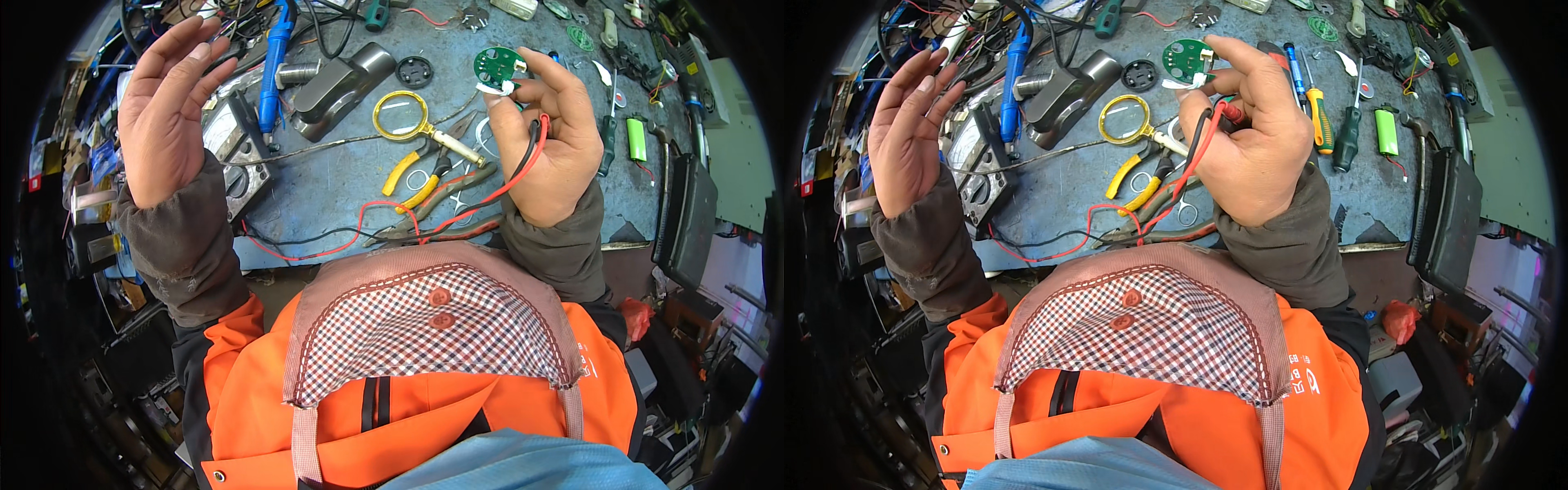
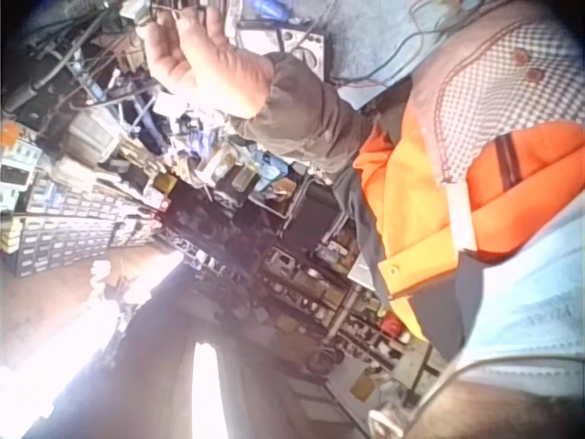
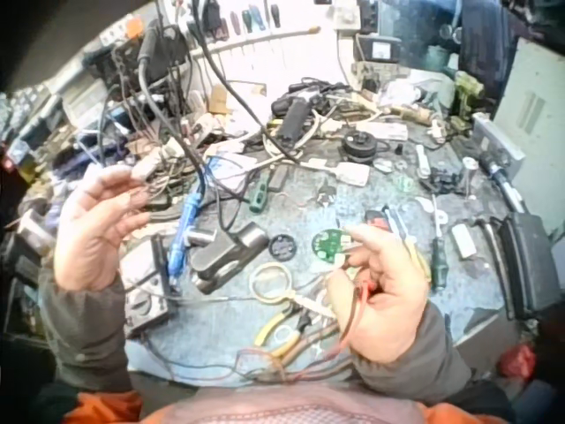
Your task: The person uses multimeter probes to test a small green circuit board and a green cylindrical battery on a cluttered workbench. They repeatedly connect the probes to different points on the board and battery, then set the probes down and pick up a blue-handled tool.
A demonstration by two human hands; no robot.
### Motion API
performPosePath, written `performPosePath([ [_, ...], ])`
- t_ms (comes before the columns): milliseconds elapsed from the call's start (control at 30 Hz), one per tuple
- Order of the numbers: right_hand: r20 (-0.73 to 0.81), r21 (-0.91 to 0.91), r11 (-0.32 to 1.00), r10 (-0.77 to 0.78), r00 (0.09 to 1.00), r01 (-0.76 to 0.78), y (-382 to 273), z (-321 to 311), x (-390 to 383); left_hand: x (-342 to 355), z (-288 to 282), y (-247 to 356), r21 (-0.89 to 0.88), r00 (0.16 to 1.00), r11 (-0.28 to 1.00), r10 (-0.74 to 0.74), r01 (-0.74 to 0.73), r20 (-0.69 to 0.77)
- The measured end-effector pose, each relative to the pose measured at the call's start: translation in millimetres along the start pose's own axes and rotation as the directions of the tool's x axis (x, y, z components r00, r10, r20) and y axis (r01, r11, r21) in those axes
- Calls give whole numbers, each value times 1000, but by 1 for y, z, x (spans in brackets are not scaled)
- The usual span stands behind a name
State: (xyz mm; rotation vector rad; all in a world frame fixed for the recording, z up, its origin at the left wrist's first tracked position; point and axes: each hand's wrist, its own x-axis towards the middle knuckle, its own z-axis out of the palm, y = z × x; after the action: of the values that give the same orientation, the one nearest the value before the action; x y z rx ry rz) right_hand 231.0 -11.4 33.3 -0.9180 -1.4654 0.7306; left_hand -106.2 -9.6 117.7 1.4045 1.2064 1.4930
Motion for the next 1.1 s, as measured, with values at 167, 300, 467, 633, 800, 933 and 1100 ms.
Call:
performPosePath([
  [167,-32,46,999,-10,999,12,9,-3,-5,0,36,-13,47,989,993,-111,107,100],
  [300,-62,93,996,5,998,1,11,-6,-4,13,52,-16,156,959,979,-164,130,230],
  [467,-49,85,995,-37,998,41,14,-18,-4,5,94,0,154,982,983,-125,104,138],
  [633,-48,85,996,-30,998,34,11,-15,-5,4,39,-9,316,944,947,-146,48,296],
  [800,-6,134,991,-15,1000,16,8,-12,-7,-37,-3,3,248,998,968,-43,32,39],
  [933,-29,102,994,38,999,-35,2,-11,-10,-75,-49,27,196,936,978,139,-77,-324],
  [1100,5,75,996,46,999,-47,2,-8,-11,-122,-86,29,272,840,962,146,2,-522],
])
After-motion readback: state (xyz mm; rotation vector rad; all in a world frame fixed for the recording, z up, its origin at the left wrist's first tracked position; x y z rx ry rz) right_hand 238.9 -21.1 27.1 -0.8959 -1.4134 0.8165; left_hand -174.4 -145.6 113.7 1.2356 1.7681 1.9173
